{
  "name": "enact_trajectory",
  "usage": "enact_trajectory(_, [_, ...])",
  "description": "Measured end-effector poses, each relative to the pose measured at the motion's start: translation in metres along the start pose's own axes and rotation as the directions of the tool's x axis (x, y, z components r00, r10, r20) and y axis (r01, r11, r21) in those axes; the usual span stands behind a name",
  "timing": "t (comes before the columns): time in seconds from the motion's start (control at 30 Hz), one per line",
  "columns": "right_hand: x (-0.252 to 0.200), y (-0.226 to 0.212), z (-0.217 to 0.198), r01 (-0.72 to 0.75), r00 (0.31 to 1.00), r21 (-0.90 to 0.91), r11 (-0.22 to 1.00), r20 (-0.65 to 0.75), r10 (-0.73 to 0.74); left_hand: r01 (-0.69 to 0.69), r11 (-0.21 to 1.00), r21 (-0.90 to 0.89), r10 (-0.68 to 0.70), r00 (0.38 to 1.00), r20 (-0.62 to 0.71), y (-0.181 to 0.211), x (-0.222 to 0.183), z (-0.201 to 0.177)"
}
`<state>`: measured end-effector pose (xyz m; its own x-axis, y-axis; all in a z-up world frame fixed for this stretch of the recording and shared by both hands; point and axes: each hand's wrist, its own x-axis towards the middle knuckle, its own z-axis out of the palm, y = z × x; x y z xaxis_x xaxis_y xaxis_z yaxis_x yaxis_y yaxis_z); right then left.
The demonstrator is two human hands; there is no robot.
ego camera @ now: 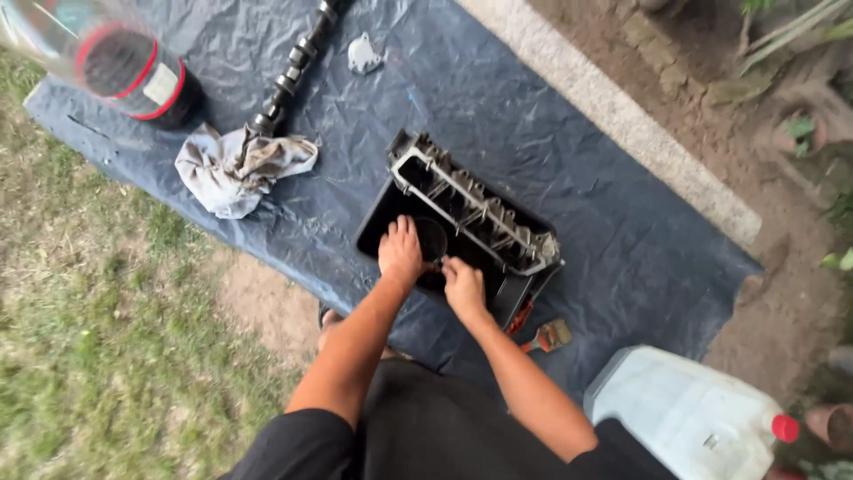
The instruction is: Cleaning an engine gear by washing it in a fluid bath and wiping it dry with a cloth
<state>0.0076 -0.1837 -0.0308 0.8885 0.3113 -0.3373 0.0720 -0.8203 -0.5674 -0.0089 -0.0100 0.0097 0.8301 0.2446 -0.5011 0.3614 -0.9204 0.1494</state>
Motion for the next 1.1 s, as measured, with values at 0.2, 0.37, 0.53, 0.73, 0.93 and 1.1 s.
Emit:
enact_trajectory(0.2, [0.046, -0.025, 0.003, 0.093, 0.995, 0.016, 0.996, -0.049, -0.092, 0.001, 1.000, -0.027, -0.002, 1.000, -0.024, -0.002, 0.012, 0.008])
enact_trajectory(0.37, [0.017, -0.016, -0.009, 0.069, 0.998, -0.062, 0.996, -0.009, -0.070, 0.008, 1.000, -0.016, -0.008, 0.999, -0.035, -0.001, 0.011, -0.005])
enact_trajectory(0.53, [0.013, -0.054, -0.012, -0.038, 0.995, -0.087, 0.995, -0.090, 0.031, 0.006, 1.000, -0.013, -0.006, 1.000, -0.024, -0.003, 0.007, 0.008])
enact_trajectory(0.73, [0.014, -0.041, -0.001, -0.104, 0.993, -0.066, 0.992, -0.067, 0.100, -0.011, 1.000, 0.012, 0.011, 1.000, -0.002, 0.000, 0.001, 0.004])
enact_trajectory(0.93, [0.007, -0.025, -0.002, -0.101, 0.995, -0.007, 0.995, -0.029, 0.100, 0.004, 1.000, -0.021, -0.004, 1.000, -0.006, -0.001, 0.006, 0.002])
enact_trajectory(1.1, [0.041, -0.039, 0.008, -0.058, 0.995, -0.026, 0.998, -0.082, 0.055, -0.008, 1.000, 0.030, 0.008, 1.000, 0.012, 0.000, 0.014, 0.012])
